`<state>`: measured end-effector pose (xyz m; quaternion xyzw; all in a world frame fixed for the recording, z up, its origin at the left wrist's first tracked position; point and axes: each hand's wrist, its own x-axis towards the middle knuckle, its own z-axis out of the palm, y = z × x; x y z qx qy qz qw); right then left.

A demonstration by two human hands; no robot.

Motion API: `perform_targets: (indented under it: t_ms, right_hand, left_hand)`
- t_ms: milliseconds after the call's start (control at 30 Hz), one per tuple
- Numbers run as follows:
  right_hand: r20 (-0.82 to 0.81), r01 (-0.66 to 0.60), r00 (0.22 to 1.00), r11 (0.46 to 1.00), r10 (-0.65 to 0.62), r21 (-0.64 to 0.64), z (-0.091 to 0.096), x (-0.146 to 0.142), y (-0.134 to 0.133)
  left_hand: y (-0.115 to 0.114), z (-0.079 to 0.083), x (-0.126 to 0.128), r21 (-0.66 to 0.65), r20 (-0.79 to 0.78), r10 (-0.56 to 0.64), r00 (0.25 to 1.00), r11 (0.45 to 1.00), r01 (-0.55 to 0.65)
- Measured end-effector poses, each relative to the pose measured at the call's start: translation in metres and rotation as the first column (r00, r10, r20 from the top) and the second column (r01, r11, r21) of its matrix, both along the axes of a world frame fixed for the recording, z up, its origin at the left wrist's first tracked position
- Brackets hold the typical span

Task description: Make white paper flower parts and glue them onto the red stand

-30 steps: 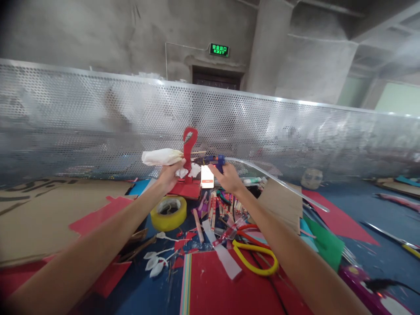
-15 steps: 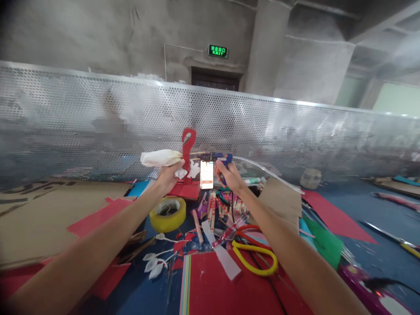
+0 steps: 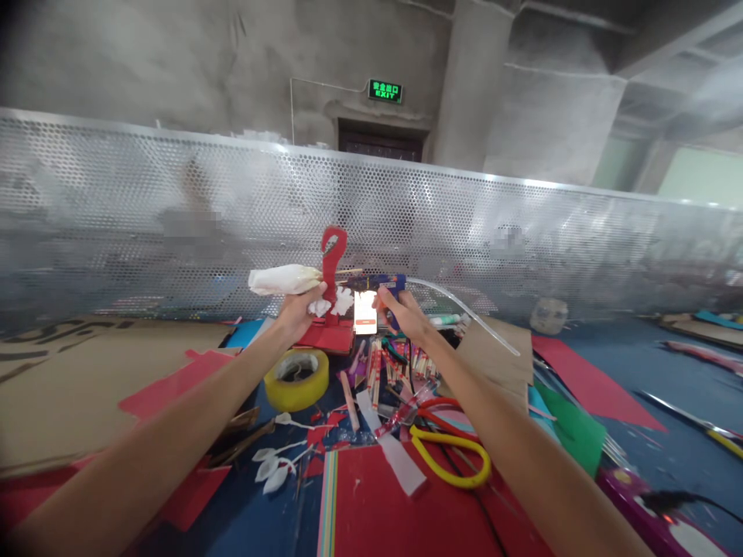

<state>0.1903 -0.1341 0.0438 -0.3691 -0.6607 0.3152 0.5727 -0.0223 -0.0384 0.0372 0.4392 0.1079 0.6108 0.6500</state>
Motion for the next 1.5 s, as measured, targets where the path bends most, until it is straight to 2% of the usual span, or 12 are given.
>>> perform_targets:
  t_ms: [100,200,333,500,600,733,833,1100,1300,1500]
  right_hand:
    - [0.027,0.071,0.997,0.997,-0.071,0.004,-0.001,0.000,0.002]
    - [0.047,0.073,0.996,0.997,-0.072,-0.015,0.000,-0.001,0.001]
    - [0.026,0.012,1.000,0.999,-0.011,-0.030,0.000,-0.001,-0.002]
    - [-0.071,-0.155,0.986,0.985,0.150,-0.077,0.002,0.001,-0.005]
    - [-0.125,-0.186,0.977,0.978,0.173,-0.098,0.007,0.000,-0.008]
    - [-0.221,-0.116,0.970,0.993,0.106,-0.034,0.011,-0.002,-0.009]
    - [-0.229,-0.060,0.972,0.998,0.061,0.010,0.009,-0.001,-0.008]
    - [-0.176,-0.108,0.978,0.993,0.113,0.038,0.011,-0.007,-0.012]
    - [-0.091,0.050,0.995,0.998,-0.047,0.031,0.014,-0.011,-0.015]
    - [-0.064,0.130,0.990,0.988,-0.125,0.086,0.013,-0.009,-0.016]
  left_hand:
    - [-0.001,0.000,0.000,0.036,-0.019,0.031,0.999,0.999,-0.031]
    - [-0.002,0.001,0.000,0.072,-0.026,0.048,0.999,0.996,-0.046]
    - [-0.003,0.002,0.000,0.114,-0.039,0.065,0.997,0.992,-0.060]
    - [0.000,0.001,-0.001,0.083,-0.023,0.085,0.996,0.993,-0.083]
    - [0.002,0.000,-0.001,0.082,-0.011,0.088,0.996,0.993,-0.087]
    - [0.003,-0.001,-0.002,0.102,-0.023,0.076,0.997,0.992,-0.073]
    - [0.004,-0.001,-0.002,0.116,-0.017,0.078,0.997,0.990,-0.076]
    - [0.004,-0.001,-0.003,0.100,-0.028,0.087,0.996,0.991,-0.084]
    - [0.006,-0.002,-0.003,0.096,-0.019,0.075,0.997,0.993,-0.073]
    - [0.007,-0.002,-0.003,0.085,-0.040,0.066,0.997,0.994,-0.062]
